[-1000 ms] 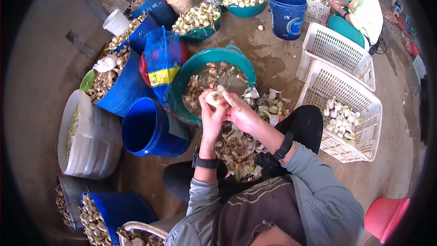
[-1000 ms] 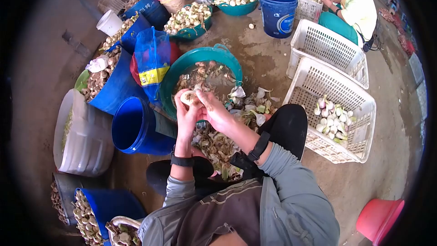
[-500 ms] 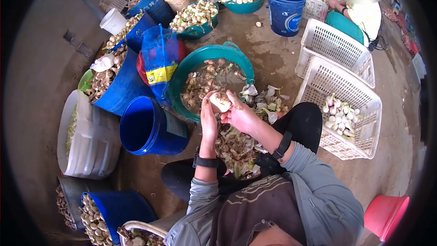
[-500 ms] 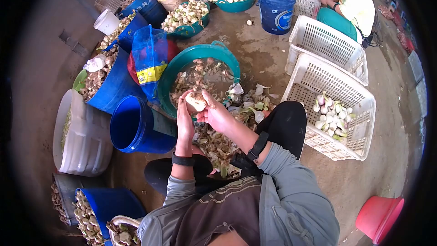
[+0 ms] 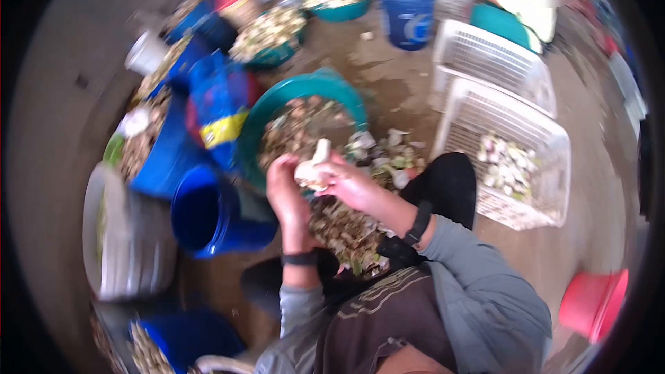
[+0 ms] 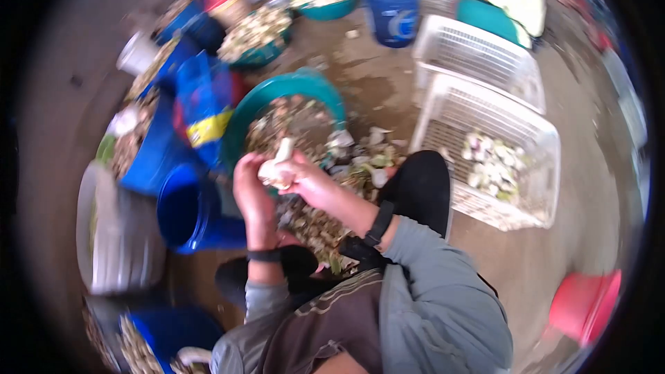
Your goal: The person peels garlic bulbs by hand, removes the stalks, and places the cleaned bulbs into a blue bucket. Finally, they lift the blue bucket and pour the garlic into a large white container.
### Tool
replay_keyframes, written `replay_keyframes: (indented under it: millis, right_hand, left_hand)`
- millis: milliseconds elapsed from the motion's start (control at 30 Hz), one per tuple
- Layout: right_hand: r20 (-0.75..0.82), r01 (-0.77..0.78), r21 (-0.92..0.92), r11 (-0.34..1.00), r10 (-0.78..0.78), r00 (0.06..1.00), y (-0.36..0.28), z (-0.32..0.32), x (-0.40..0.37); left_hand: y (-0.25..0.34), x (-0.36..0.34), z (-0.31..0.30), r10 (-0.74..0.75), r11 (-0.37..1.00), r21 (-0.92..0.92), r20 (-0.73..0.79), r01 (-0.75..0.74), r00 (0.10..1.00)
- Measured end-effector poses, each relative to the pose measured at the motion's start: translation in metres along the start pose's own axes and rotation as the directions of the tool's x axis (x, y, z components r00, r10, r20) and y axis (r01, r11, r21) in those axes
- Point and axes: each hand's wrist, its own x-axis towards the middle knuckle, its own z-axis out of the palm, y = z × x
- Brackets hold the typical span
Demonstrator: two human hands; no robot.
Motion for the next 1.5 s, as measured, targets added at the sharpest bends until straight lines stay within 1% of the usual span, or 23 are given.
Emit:
replay_keyframes:
  millis: [67, 133, 167, 233, 300, 433, 500, 600, 633, 667, 700, 767, 867, 967, 1000, 1067, 1133, 1167, 1200, 1267, 1300, 1400, 1500]
  right_hand:
    - [0.024, 0.141, -0.012, 0.99, -0.14, 0.99, -0.045, 0.003, -0.017]
    - [0.091, 0.366, -0.322, 0.873, -0.357, 0.93, -0.105, -0.009, -0.041]
    - [0.077, 0.432, -0.51, 0.744, -0.46, 0.885, -0.131, -0.03, -0.046]
    - [0.025, 0.245, -0.919, 0.31, -0.574, 0.819, -0.203, -0.049, -0.088]
    - [-0.255, 0.122, -0.836, 0.535, -0.576, 0.777, -0.244, -0.064, -0.131]
    - [-0.511, -0.046, -0.813, 0.581, -0.673, 0.534, -0.266, -0.223, -0.18]
    - [-0.683, 0.157, -0.694, 0.702, -0.712, 0.164, -0.252, -0.292, -0.195]
    - [-0.79, -0.122, -0.612, 0.781, -0.611, 0.055, -0.23, -0.329, -0.216]
    - [-0.797, -0.125, -0.603, 0.788, -0.601, 0.053, -0.222, -0.357, -0.221]
    - [-0.721, -0.617, -0.657, 0.432, -0.6, 0.348, -0.212, -0.392, -0.223]
    - [-0.695, -0.795, -0.589, -0.148, -0.409, 0.591, -0.208, -0.415, -0.222]
    - [-0.781, -0.831, -0.555, -0.046, -0.316, 0.539, -0.182, -0.431, -0.22]
    - [-0.863, -0.886, -0.4, -0.235, -0.229, 0.45, -0.163, -0.458, -0.208]
    - [-0.849, -0.87, -0.449, -0.205, -0.207, 0.487, -0.167, -0.457, -0.212]
    - [-0.852, -0.841, -0.508, -0.186, -0.033, 0.522, -0.173, -0.479, -0.215]
    - [-0.779, -0.763, -0.55, -0.338, -0.122, 0.615, -0.194, -0.462, -0.203]
    - [-0.614, -0.651, -0.759, -0.015, -0.316, 0.724, -0.253, -0.424, -0.172]
    - [-0.726, -0.585, -0.675, 0.45, -0.267, 0.634, -0.287, -0.398, -0.159]
    - [-0.57, -0.051, -0.729, 0.682, -0.565, 0.596, -0.301, -0.334, -0.15]
    - [-0.297, 0.618, -0.447, 0.646, -0.759, 0.579, -0.339, -0.268, -0.144]
    - [-0.212, 0.755, -0.305, 0.581, -0.814, 0.541, -0.352, -0.229, -0.144]
    - [0.128, 0.854, -0.165, 0.494, -0.848, 0.515, -0.372, -0.141, -0.149]
    - [0.1, 0.854, -0.309, 0.42, -0.878, 0.468, -0.371, -0.087, -0.134]
  left_hand:
    - [0.003, 0.001, -0.018, 0.025, 0.994, -0.101, -0.047, -0.029, 0.999]
    - [0.007, 0.018, -0.06, -0.019, 0.978, -0.205, 0.082, 0.035, 0.996]
    - [0.022, 0.017, -0.067, -0.085, 0.978, -0.185, 0.056, 0.094, 0.995]
    - [0.027, 0.026, -0.104, -0.059, 0.985, -0.157, 0.068, 0.069, 0.996]
    - [0.042, 0.023, -0.12, -0.049, 0.985, -0.164, 0.006, 0.049, 0.999]
    - [0.049, 0.033, -0.169, -0.073, 0.985, -0.165, -0.147, 0.048, 0.986]
    - [0.049, 0.034, -0.181, -0.061, 0.989, -0.143, -0.232, 0.027, 0.971]
    - [0.074, 0.02, -0.153, -0.139, 0.954, -0.29, -0.205, 0.075, 0.969]
    - [0.076, 0.019, -0.148, -0.123, 0.972, -0.225, -0.256, 0.064, 0.959]
    - [0.076, 0.019, -0.143, -0.102, 0.986, -0.16, -0.306, 0.054, 0.947]
    - [0.074, 0.017, -0.143, -0.089, 0.993, -0.103, -0.33, 0.058, 0.94]
    - [0.075, 0.018, -0.142, -0.099, 0.995, -0.025, -0.366, 0.096, 0.925]
    - [0.064, 0.033, -0.134, -0.121, 0.99, 0.024, -0.382, 0.141, 0.916]
    - [0.056, 0.046, -0.126, -0.125, 0.98, 0.1, -0.357, 0.17, 0.926]
    - [0.057, 0.048, -0.125, -0.128, 0.975, 0.128, -0.348, 0.183, 0.929]
    - [0.062, 0.053, -0.124, -0.136, 0.963, 0.182, -0.317, 0.2, 0.939]
    - [0.062, 0.056, -0.121, -0.142, 0.956, 0.211, -0.281, 0.206, 0.949]
    - [0.061, 0.056, -0.12, -0.143, 0.955, 0.217, -0.263, 0.203, 0.954]
    - [0.06, 0.056, -0.12, -0.139, 0.957, 0.218, -0.247, 0.194, 0.959]
    - [0.059, 0.052, -0.12, -0.118, 0.964, 0.209, -0.224, 0.166, 0.967]
    - [0.055, 0.049, -0.124, -0.083, 0.961, 0.251, -0.15, 0.119, 0.985]
    - [0.058, 0.039, -0.109, -0.036, 0.949, 0.303, -0.174, 0.088, 0.984]
    - [0.072, 0.034, -0.122, 0.198, 0.908, 0.395, -0.113, -0.139, 0.974]
